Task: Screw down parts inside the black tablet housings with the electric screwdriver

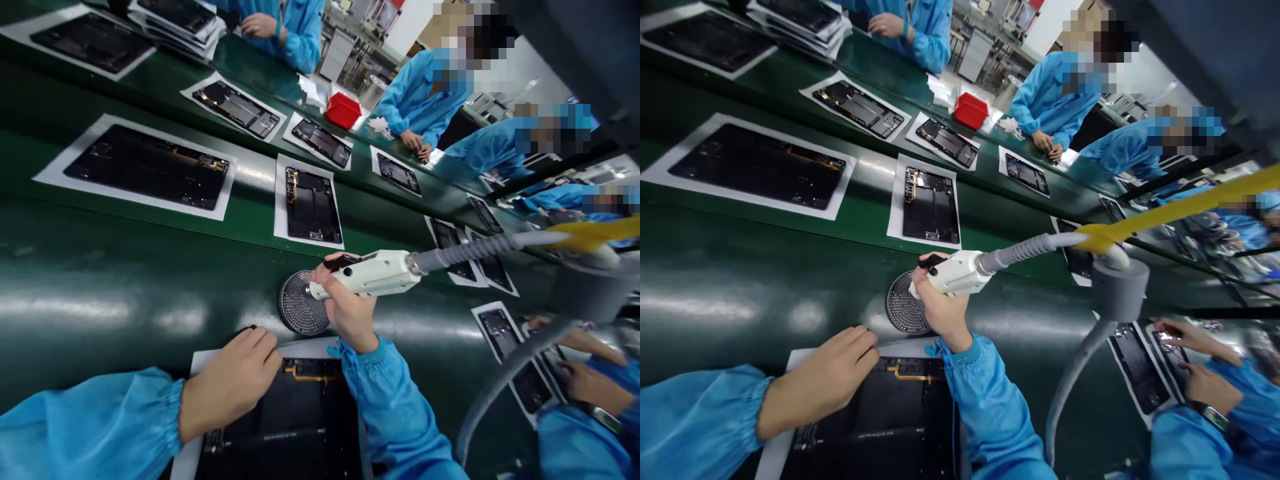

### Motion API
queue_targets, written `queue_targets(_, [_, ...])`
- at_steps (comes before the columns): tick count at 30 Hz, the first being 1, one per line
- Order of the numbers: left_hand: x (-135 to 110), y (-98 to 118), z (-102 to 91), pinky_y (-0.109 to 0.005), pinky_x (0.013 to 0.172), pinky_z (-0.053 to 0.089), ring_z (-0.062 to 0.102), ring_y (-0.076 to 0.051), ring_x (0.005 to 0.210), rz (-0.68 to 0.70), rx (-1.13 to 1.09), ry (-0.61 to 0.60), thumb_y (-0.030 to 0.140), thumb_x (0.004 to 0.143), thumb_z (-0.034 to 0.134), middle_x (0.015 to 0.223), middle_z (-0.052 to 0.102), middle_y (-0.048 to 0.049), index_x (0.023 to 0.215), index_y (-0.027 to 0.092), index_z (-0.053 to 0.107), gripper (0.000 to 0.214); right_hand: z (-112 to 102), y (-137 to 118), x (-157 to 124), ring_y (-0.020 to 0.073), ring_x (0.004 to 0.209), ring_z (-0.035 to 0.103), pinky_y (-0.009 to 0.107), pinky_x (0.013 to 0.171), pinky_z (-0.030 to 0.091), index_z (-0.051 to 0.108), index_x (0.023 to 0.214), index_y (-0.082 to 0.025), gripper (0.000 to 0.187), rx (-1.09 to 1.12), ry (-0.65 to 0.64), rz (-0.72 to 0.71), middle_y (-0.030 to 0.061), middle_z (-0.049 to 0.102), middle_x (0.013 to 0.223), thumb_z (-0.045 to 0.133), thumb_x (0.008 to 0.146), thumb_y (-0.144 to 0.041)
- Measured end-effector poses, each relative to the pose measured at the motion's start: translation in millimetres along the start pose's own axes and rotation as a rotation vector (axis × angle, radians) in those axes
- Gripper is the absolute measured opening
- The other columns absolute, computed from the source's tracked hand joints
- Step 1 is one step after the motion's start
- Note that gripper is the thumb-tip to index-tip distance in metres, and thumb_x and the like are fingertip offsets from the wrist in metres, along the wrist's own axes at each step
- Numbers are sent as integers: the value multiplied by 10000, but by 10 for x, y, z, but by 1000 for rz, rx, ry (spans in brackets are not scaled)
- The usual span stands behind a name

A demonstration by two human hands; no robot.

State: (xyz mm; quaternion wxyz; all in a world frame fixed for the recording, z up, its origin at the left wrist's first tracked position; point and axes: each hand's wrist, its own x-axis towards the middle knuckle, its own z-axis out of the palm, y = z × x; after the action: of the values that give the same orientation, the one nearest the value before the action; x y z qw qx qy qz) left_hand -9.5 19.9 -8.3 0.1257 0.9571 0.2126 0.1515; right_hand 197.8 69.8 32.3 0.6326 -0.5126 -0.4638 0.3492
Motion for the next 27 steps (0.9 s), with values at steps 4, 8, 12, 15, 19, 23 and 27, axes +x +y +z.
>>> queue_targets(4, [91,60,60,-378,668,492,497,-242,759,33,-46,82,-12,836,491,854,571,-101,831,126,600,175,-42,15,-32,154,698,593,342,677,506,659,982,-217,194,-21,-13,-3,-19,620,782,713,797,-203])
queue_targets(8, [166,125,52,-389,656,468,503,-260,779,16,28,165,18,889,476,881,588,-134,794,121,612,195,-82,38,-29,148,696,592,344,691,508,626,981,-234,213,-11,-11,-5,-30,621,776,711,792,-183])
queue_targets(12, [202,170,76,-375,610,442,491,-248,724,44,68,173,25,887,475,819,568,-111,771,130,609,206,-121,17,-20,147,665,587,328,638,505,602,983,-236,218,4,-24,-3,-39,605,730,701,795,-187])
queue_targets(15, [207,197,104,-373,597,445,487,-244,703,54,69,128,21,854,482,798,555,-99,796,127,618,182,-151,11,-22,151,661,589,331,625,505,600,961,-234,202,-13,-22,3,-34,608,721,702,792,-192])
queue_targets(19, [217,208,103,-382,599,464,488,-250,707,38,42,71,34,797,500,795,547,-96,780,138,606,150,-161,45,-22,153,649,580,332,604,494,596,922,-231,171,-25,-21,5,-25,614,724,701,789,-202])
queue_targets(23, [262,205,85,-375,623,487,491,-247,735,11,-8,29,18,739,534,814,550,-89,769,147,588,143,-194,-61,-12,156,662,597,353,644,519,628,969,-239,212,16,-21,-13,-32,610,722,701,782,-171])
queue_targets(27, [345,220,103,-366,676,512,500,-239,766,51,-63,25,3,827,517,857,580,-94,833,131,607,156,-352,-355,-141,163,652,603,376,667,535,677,960,-246,223,77,29,-63,-33,595,689,704,763,-144])
